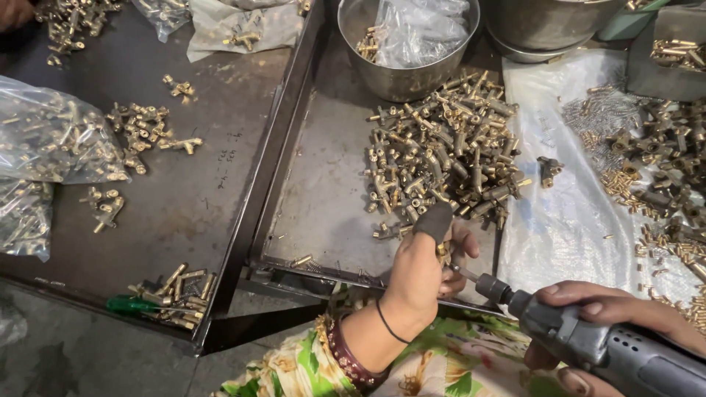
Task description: Assembling small brass metal parts using a power tool.
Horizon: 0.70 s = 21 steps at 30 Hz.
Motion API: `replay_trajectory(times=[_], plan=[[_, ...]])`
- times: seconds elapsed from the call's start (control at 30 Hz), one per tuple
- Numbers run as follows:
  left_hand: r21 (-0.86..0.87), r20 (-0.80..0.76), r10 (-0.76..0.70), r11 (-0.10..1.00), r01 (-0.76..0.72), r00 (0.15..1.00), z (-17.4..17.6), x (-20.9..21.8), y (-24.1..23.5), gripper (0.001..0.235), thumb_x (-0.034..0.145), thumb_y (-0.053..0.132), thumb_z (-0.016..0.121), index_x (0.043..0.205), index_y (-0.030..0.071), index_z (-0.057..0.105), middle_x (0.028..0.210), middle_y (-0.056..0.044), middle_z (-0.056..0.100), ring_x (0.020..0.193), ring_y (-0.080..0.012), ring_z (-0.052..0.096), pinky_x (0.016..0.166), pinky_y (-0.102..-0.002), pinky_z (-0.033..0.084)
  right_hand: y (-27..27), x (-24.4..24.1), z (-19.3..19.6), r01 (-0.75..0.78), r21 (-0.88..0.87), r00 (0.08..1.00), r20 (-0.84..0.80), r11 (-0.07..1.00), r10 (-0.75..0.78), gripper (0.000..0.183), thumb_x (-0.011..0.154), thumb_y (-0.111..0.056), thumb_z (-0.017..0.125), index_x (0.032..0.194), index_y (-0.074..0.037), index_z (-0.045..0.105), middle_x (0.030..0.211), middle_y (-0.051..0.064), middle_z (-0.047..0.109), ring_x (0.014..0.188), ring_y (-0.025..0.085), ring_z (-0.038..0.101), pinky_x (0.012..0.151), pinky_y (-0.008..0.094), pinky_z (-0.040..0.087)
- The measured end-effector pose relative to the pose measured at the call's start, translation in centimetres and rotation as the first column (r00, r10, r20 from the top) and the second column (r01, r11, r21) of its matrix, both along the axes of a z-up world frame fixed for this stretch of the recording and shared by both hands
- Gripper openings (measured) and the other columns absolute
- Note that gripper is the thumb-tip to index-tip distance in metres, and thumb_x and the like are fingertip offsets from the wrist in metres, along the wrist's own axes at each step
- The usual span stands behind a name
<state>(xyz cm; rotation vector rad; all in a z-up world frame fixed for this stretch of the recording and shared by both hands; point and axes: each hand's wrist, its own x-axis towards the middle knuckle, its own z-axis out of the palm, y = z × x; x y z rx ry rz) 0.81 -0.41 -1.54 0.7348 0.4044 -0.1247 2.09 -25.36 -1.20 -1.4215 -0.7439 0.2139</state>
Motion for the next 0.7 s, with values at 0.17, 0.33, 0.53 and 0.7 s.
replay_trajectory(times=[0.17,0.33,0.53,0.7], plan=[[0.136,0.068,0.080,0.987,-0.089,0.994,0.6,-0.1,-0.4,0.045,0.103,0.043,0.052,0.080,0.005,0.063,0.064,0.000,0.048,0.046,-0.0068,0.035,0.039,-0.024,0.027,1.3,-1.3,1.3,0.041,0.181,0.991,-0.136,0.983,-0.017,0.054,0.081,0.000,0.080,0.129,-0.009,0.057,0.133,0.027,0.061,0.093,0.037,0.080,0.072,0.045,0.069],[0.243,0.134,0.139,0.955,-0.168,0.981,0.7,-0.2,-0.6,0.041,0.102,0.037,0.052,0.082,0.004,0.065,0.062,0.002,0.047,0.051,-0.0064,0.040,0.047,-0.023,0.033,1.7,-1.8,1.3,0.276,0.256,0.878,-0.458,0.926,-0.135,0.052,0.079,0.006,0.074,0.128,-0.002,0.059,0.132,0.034,0.059,0.083,0.044,0.072,0.067,0.052,0.063],[0.234,0.267,0.129,0.953,-0.194,0.955,-0.1,-0.5,-0.9,0.026,0.103,0.017,0.043,0.092,0.005,0.063,0.067,0.004,0.048,0.056,-0.0044,0.040,0.051,-0.023,0.030,2.2,-1.7,1.5,0.299,0.287,0.859,-0.496,0.910,-0.126,0.052,0.079,0.006,0.073,0.128,-0.003,0.059,0.133,0.032,0.058,0.093,0.043,0.072,0.067,0.052,0.062],[0.246,0.330,0.123,0.946,-0.212,0.936,-0.2,-1.0,-0.8,0.022,0.102,0.010,0.043,0.095,0.004,0.063,0.072,0.006,0.046,0.060,-0.0027,0.038,0.053,-0.023,0.028,2.0,-1.8,1.1,0.290,0.171,0.900,-0.384,0.942,-0.207,0.049,0.080,0.005,0.074,0.126,-0.003,0.060,0.132,0.032,0.061,0.090,0.042,0.074,0.072,0.052,0.066]])
